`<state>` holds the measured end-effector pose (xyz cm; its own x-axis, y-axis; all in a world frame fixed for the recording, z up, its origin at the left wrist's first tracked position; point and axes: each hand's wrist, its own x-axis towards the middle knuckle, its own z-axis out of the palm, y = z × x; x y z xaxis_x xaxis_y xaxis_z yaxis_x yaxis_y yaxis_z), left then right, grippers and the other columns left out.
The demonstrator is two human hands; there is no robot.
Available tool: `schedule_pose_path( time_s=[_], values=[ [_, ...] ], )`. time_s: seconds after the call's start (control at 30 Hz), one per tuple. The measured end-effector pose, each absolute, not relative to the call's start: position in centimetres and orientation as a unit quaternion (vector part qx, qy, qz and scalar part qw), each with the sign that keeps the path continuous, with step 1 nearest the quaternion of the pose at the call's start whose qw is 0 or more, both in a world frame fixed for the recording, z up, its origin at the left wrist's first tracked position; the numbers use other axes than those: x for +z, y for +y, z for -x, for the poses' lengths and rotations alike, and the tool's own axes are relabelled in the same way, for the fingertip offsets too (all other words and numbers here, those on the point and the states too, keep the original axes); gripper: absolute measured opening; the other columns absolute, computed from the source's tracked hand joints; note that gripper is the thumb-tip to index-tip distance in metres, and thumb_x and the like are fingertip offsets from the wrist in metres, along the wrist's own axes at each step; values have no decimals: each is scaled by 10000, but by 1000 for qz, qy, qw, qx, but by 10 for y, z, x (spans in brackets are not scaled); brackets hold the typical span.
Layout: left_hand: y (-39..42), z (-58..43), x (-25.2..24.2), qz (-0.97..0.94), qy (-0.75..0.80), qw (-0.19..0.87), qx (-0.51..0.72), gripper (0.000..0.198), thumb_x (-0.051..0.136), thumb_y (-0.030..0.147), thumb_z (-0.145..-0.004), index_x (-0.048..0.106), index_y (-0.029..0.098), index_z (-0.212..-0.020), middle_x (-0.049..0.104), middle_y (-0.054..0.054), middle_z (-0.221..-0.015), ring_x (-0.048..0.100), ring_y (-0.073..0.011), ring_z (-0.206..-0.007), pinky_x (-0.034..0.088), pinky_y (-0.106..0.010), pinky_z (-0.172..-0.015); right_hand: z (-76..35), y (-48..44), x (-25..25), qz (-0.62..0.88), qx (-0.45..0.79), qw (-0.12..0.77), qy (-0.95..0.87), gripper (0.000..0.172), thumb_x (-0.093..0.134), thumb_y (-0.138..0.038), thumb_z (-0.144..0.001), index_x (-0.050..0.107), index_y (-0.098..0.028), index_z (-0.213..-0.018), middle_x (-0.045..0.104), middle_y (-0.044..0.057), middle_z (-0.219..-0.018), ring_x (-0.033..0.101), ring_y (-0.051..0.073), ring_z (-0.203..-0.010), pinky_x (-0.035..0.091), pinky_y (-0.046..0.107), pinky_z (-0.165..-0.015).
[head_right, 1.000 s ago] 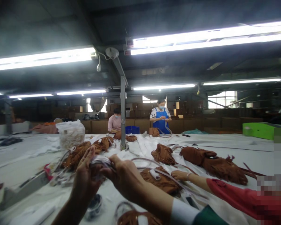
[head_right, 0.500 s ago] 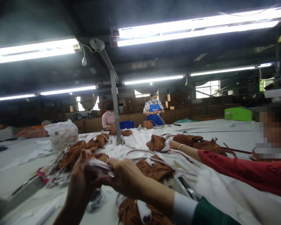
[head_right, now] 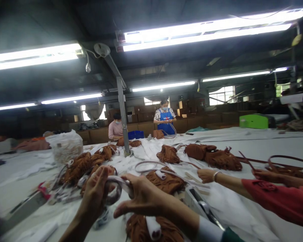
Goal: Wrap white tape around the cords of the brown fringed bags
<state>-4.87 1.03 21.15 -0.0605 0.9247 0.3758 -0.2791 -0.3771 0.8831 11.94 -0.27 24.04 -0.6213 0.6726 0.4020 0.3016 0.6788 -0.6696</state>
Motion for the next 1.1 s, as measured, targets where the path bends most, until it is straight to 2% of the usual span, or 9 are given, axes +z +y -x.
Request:
schedule_pose_path(
  time_s=[0.17, 0.3, 0.47, 0.57, 0.7, 0.77, 0.87, 1.0, 1.1],
  values=[
    [-1, 32, 205, -433, 252, 547, 671, 431, 692, 552, -716, 470, 187, -774, 441, 92, -519, 370, -40, -438, 313, -115, -397, -111, -1, 215, 243, 518, 385, -724, 344, 749, -382, -687, 614, -113, -856, 521, -36, -695, 442, 71, -607, 394, 187, -595],
    [-6, 25, 201, -455, 245, 553, 653, 415, 716, 523, -708, 485, 181, -757, 451, 87, -511, 374, -41, -432, 324, -118, -399, -110, 1, 208, 214, 547, 373, -718, 303, 716, -385, -702, 607, -106, -744, 524, -33, -662, 472, 79, -612, 418, 219, -654],
    [-9, 29, 191, -411, 257, 524, 701, 369, 750, 468, -691, 509, 196, -759, 499, 64, -564, 457, -71, -454, 359, -144, -403, -115, -5, 207, 283, 396, 377, -788, 272, 620, -367, -789, 569, -114, -701, 499, -33, -621, 416, 71, -559, 350, 173, -519],
    [-4, 35, 181, -423, 296, 507, 690, 399, 691, 551, -708, 549, 208, -854, 552, 31, -626, 515, -110, -483, 379, -180, -410, -122, -11, 203, 334, 255, 364, -831, 252, 532, -347, -857, 568, -126, -740, 537, -12, -631, 440, 83, -554, 330, 172, -490],
    [5, 41, 176, -549, 343, 491, 583, 606, 532, 723, -711, 583, 172, -958, 523, 26, -525, 462, -126, -435, 326, -197, -404, -129, -13, 198, 404, 89, 262, -872, 110, 559, -239, -810, 594, -135, -801, 605, 20, -631, 530, 122, -551, 278, 197, -464],
    [4, 41, 182, -652, 360, 434, 506, 601, 568, 709, -693, 613, 163, -940, 520, 25, -495, 436, -122, -425, 287, -199, -413, -129, -12, 199, 402, 34, 195, -894, 86, 569, -197, -790, 625, -143, -827, 645, 43, -670, 588, 155, -590, 265, 211, -468],
    [-5, 36, 196, -725, 368, 382, 439, 429, 688, 559, -694, 663, 152, -827, 560, -3, -519, 457, -124, -463, 277, -200, -438, -127, -11, 206, 373, 24, 170, -912, 117, 576, -257, -832, 660, -185, -871, 688, 48, -762, 638, 168, -665, 300, 210, -503],
    [-7, 30, 201, -595, 333, 493, 541, 451, 698, 562, -685, 649, 121, -768, 558, -3, -533, 443, -91, -443, 305, -178, -436, -128, -14, 216, 383, 57, 215, -897, 539, 708, -596, -669, 630, -169, -988, 698, 60, -806, 650, 187, -699, 333, 201, -518],
    [3, 32, 190, -496, 326, 511, 621, 497, 746, 578, -620, 608, 140, -808, 414, 85, -470, 324, -41, -375, 238, -145, -390, -133, -16, 216, 393, 46, 217, -892, 583, 710, -650, -623, 630, -163, -933, 687, 50, -741, 647, 183, -676, 316, 196, -504]
  ],
)
